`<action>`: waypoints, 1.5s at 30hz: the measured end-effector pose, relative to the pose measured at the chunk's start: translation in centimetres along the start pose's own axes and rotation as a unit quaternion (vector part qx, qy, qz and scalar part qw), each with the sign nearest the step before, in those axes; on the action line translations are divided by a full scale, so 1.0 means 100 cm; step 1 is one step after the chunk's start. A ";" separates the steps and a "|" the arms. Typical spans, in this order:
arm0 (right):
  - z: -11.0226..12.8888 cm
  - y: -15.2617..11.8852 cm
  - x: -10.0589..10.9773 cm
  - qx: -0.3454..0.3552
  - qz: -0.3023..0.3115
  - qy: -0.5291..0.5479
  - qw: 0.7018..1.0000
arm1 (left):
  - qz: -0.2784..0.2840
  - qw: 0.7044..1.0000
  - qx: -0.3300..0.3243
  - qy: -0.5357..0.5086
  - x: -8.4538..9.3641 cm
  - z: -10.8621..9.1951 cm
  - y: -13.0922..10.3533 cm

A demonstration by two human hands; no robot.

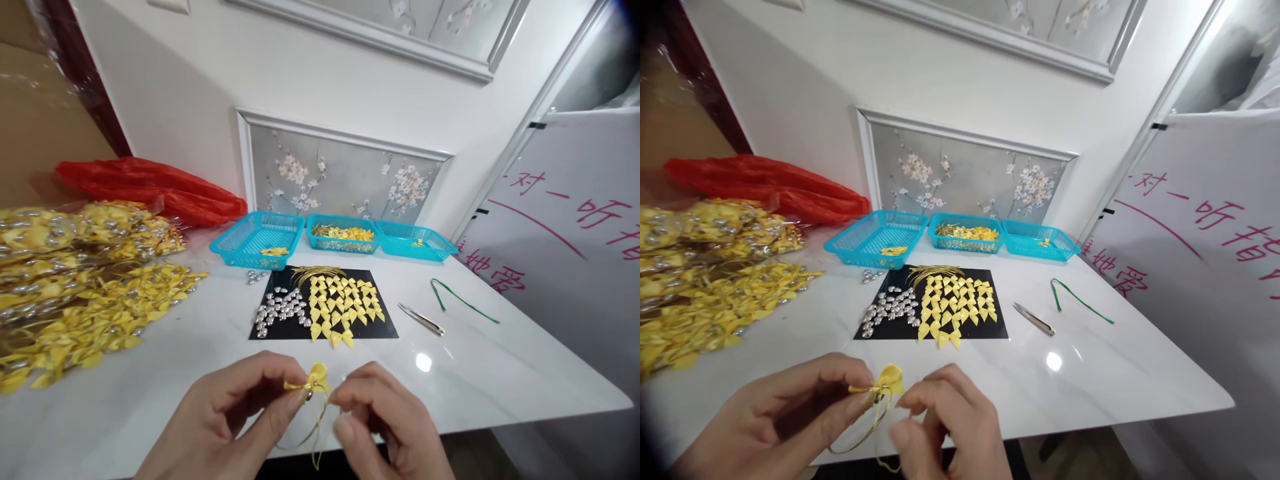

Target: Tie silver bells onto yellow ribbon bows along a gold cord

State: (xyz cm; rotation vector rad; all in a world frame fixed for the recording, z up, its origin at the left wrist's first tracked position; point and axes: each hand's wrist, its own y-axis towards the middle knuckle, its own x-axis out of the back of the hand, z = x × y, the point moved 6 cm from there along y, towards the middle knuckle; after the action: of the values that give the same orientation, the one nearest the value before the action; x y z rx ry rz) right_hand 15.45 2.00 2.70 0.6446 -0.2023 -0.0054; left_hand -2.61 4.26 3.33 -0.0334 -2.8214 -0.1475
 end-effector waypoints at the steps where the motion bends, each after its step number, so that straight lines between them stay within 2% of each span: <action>1: -0.001 -0.003 -0.001 -0.007 0.003 0.017 1.000 | 0.007 1.000 0.003 0.001 -0.001 0.000 0.000; 4: 0.003 -0.002 0.003 -0.019 -0.034 0.012 0.999 | 0.017 1.000 -0.009 0.005 -0.002 -0.006 0.001; 6: 0.005 0.005 0.008 -0.056 -0.042 0.006 0.998 | 0.018 0.999 -0.027 0.014 -0.002 -0.010 0.001; 10: -0.001 0.021 0.001 -0.194 0.064 0.102 0.974 | 0.025 0.997 -0.044 0.049 -0.002 -0.011 0.000; 12: -0.003 0.024 -0.006 -0.229 0.104 0.144 0.957 | 0.028 0.996 -0.062 0.059 -0.002 -0.012 -0.001; 18: -0.006 0.023 -0.018 -0.318 0.138 0.219 0.912 | 0.035 0.979 -0.162 0.114 0.000 -0.024 -0.002; 21: -0.004 0.024 -0.018 -0.329 0.132 0.222 0.908 | 0.039 0.980 -0.167 0.104 0.001 -0.026 -0.003; 25: -0.002 0.024 -0.016 -0.335 0.121 0.203 0.912 | 0.045 0.992 -0.070 0.096 -0.001 -0.018 -0.004; 28: -0.003 0.023 -0.017 -0.335 0.115 0.195 0.915 | 0.039 0.995 -0.041 0.088 -0.003 -0.017 -0.003; 32: -0.005 0.025 -0.017 -0.324 0.112 0.206 0.916 | 0.043 0.996 -0.044 0.071 -0.005 -0.017 0.000; 37: -0.005 0.027 -0.018 -0.327 0.143 0.236 0.904 | 0.032 0.995 -0.059 0.078 -0.004 -0.020 0.001; 42: -0.004 0.028 -0.017 -0.319 0.149 0.238 0.905 | 0.065 0.993 -0.074 0.069 -0.006 -0.026 -0.002; 45: -0.005 0.028 -0.017 -0.322 0.150 0.246 0.902 | 0.065 0.992 -0.084 0.072 -0.005 -0.025 -0.003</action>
State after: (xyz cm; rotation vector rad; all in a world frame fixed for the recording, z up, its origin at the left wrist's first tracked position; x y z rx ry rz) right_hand 13.67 4.61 3.66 -0.0660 0.1941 0.3723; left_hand -1.37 3.75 5.49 -0.2353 -2.6462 -0.3427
